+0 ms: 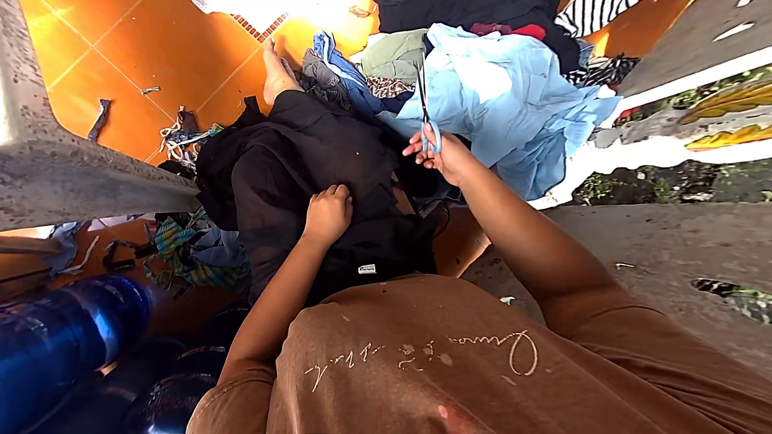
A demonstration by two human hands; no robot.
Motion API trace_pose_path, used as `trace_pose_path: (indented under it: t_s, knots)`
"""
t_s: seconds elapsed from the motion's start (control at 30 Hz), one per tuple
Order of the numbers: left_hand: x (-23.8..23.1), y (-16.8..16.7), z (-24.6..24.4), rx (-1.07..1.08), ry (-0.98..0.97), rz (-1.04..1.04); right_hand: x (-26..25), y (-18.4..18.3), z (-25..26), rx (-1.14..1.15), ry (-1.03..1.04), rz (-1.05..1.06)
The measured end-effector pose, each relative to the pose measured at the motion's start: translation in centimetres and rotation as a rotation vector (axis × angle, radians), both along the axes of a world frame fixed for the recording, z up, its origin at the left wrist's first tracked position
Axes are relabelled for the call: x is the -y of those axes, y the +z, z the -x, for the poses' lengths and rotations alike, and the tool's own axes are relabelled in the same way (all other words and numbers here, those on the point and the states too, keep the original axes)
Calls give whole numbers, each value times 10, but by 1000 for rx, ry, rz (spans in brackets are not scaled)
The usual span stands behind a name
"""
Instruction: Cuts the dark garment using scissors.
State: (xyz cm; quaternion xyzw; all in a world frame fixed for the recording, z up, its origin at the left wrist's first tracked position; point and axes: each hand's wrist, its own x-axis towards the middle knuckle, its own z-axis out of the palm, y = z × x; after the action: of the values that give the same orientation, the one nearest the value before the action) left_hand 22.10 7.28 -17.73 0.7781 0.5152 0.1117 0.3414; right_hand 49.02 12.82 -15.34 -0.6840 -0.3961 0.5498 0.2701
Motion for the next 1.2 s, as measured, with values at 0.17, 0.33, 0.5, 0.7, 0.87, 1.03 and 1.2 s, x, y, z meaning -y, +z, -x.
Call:
trace_pose_path:
  t_s: [0.17,0.33,0.5,0.7,0.87,1.03,1.2]
  knots:
    - [7,-1,0,137,39,-153,77,15,-13,-77,92,48]
    - [13,11,-20,124,-156,-164,132,18,-16,-188,257,160]
    - [18,18,-4,74,-240,11,146,5,-4,51,62,-112]
    - [9,50,20,-220,-379,500,107,-34,10,105,-38,-347]
    - [5,58,37,-109,-260,415,92,-41,22,76,65,-376]
    - [-11,37,21,210,-51,-59,83,-38,14,264,138,-430]
    - [-10,23,-13,25,-122,21,68,-26,-19,379,27,-476]
